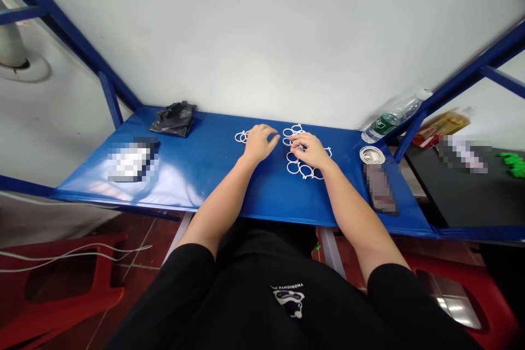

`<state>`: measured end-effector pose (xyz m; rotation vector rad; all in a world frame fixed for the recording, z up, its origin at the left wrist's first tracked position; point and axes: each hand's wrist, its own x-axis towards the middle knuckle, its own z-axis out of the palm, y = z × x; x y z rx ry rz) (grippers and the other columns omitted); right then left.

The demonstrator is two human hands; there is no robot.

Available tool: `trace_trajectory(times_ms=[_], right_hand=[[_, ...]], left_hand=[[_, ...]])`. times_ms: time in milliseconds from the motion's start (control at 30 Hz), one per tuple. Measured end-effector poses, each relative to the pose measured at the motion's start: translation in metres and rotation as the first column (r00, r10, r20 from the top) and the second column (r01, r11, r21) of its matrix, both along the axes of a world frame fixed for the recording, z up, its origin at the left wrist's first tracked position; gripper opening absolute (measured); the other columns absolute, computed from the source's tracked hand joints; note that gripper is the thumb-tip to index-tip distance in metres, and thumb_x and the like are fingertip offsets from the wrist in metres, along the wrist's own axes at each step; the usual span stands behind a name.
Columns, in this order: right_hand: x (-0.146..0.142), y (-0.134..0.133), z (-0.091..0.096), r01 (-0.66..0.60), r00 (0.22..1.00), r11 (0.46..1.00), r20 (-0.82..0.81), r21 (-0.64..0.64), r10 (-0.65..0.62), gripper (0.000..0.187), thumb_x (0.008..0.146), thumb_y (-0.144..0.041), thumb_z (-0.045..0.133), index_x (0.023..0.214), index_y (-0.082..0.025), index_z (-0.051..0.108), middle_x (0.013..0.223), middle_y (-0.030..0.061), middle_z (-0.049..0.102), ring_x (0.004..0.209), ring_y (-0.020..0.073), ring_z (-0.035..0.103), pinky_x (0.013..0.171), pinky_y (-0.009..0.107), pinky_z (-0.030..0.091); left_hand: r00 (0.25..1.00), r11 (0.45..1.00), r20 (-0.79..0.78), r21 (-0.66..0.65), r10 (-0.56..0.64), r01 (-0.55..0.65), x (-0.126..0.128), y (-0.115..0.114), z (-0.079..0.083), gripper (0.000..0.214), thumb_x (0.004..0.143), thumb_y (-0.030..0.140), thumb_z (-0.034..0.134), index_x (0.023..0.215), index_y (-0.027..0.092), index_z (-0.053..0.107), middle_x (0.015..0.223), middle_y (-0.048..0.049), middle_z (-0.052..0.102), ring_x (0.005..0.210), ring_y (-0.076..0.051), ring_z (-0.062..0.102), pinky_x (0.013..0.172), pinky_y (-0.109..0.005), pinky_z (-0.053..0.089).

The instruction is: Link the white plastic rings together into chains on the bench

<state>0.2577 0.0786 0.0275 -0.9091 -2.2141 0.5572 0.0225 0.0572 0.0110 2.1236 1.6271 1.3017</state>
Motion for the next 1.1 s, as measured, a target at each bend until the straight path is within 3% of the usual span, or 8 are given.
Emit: trace_trajectory(times_ms=[100,200,400,633,833,1100], right_hand=[[-0.005,-0.006,0.004,0.120,0.975,0.991,-0.182,-0.062,-0.130,0.008,0.090,-0.032,0.070,0.089,-0.027,0.076,0.107,0.0051,0.081,0.106,0.0282,0.072,0.103,0.049,0.053],[-0.010,-0.009,0.002,0.163,0.949,0.980,-0.254,-0.119,-0.188,0.015,0.091,-0.040,0.072,0.094,-0.026,0.076,0.097,0.0051,0.079,0.095,0.0261,0.072,0.096,0.045,0.055],[-0.017,-0.008,-0.005,0.127,0.914,0.960,-0.346,-0.250,-0.211,0.024,0.086,-0.048,0.077,0.095,-0.026,0.081,0.100,0.0062,0.081,0.096,0.0267,0.074,0.092,0.045,0.059],[-0.016,-0.007,-0.005,-0.008,0.876,0.928,-0.451,-0.373,-0.174,0.032,0.088,-0.055,0.073,0.095,-0.025,0.083,0.096,0.0062,0.083,0.096,0.0279,0.078,0.096,0.047,0.061],[-0.019,-0.005,-0.011,0.004,0.867,0.891,-0.443,-0.453,-0.229,0.052,0.078,-0.061,0.084,0.114,-0.024,0.077,0.080,0.0037,0.080,0.083,0.0249,0.077,0.085,0.043,0.062],[-0.018,-0.004,-0.010,0.041,0.912,0.924,-0.363,-0.381,-0.190,0.038,0.079,-0.059,0.083,0.092,-0.024,0.082,0.081,0.0046,0.079,0.070,0.0207,0.069,0.068,0.038,0.057]], left_hand=[[0.974,0.974,-0.021,0.035,-0.224,0.224,0.015,-0.005,0.001,0.026,0.104,0.038,0.060,0.106,0.022,0.080,0.109,-0.0112,0.078,0.105,-0.027,0.068,0.103,-0.045,0.048],[0.956,0.953,-0.041,0.068,-0.292,0.294,0.023,-0.009,0.001,0.030,0.106,0.040,0.056,0.104,0.022,0.080,0.105,-0.0111,0.079,0.100,-0.026,0.069,0.099,-0.044,0.049],[0.964,0.965,0.045,0.027,-0.263,0.262,0.023,-0.009,-0.002,0.026,0.102,0.044,0.064,0.100,0.025,0.082,0.098,-0.0080,0.080,0.094,-0.024,0.069,0.095,-0.041,0.050],[0.933,0.964,0.250,0.005,-0.258,0.265,0.022,-0.007,0.000,0.022,0.103,0.036,0.064,0.098,0.024,0.082,0.099,-0.0063,0.081,0.096,-0.022,0.071,0.096,-0.038,0.052],[0.898,0.947,0.325,-0.027,-0.296,0.321,0.022,-0.009,0.003,0.026,0.101,0.038,0.063,0.091,0.022,0.080,0.096,-0.0065,0.080,0.095,-0.021,0.072,0.095,-0.037,0.055],[0.916,0.956,0.288,0.003,-0.281,0.292,0.017,-0.004,-0.002,0.018,0.094,0.039,0.074,0.088,0.024,0.080,0.100,-0.0067,0.081,0.098,-0.023,0.073,0.100,-0.041,0.053]])
